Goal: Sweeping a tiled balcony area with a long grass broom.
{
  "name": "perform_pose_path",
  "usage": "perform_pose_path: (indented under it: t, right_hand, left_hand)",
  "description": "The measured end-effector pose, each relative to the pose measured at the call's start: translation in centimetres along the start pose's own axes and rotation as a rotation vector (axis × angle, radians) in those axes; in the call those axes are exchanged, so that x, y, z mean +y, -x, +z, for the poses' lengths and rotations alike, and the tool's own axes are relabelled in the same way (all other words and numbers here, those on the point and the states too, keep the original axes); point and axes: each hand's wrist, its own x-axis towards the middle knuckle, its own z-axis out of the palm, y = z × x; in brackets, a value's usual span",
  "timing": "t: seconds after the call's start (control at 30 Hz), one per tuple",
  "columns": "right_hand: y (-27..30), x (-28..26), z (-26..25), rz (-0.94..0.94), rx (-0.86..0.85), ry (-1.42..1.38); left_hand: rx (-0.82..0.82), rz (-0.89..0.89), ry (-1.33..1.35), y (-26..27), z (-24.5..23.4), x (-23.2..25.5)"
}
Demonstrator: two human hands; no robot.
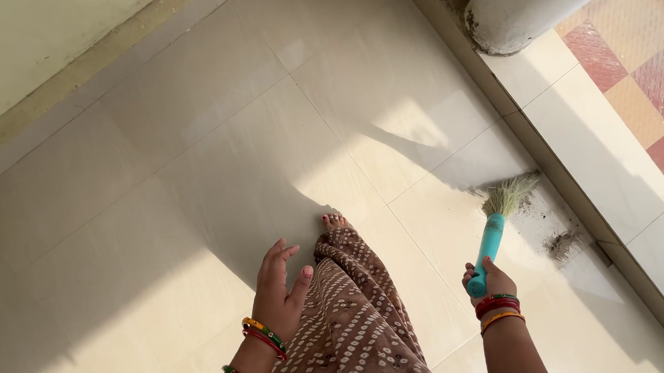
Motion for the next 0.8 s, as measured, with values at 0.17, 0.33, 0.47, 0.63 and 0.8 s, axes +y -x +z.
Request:
perform_pose_path:
  t: [0.17,0.33,0.47,0.63,0.8]
  right_hand:
    - [10.6,5.5,1.9,-0.150,-0.041,0.331]
    - [11.5,10.2,1.8,-0.039,-0.412,0.713]
    - [8.6,8.5,0.9,-0.004,-0.524,0.771]
    - [5.2,6.3,-5.7,0.144,-0.350,0.493]
    - [3.5,1.3,-14.0,0.145,-0.117,0.344]
  left_hand:
    - [-0.064,0.026,0.023,1.9,2.1,-0.1]
    - [-0.131,0.132,0.013,2.8,4.3,2.5]
    - [-0.159,0.268,-0.082,3.5,5.4,2.6]
    - [-0.176,0.208,-0.104,4.6,6.7,2.1]
    - [-0.224,0.133,-0.113,6.8,9.9,3.6]
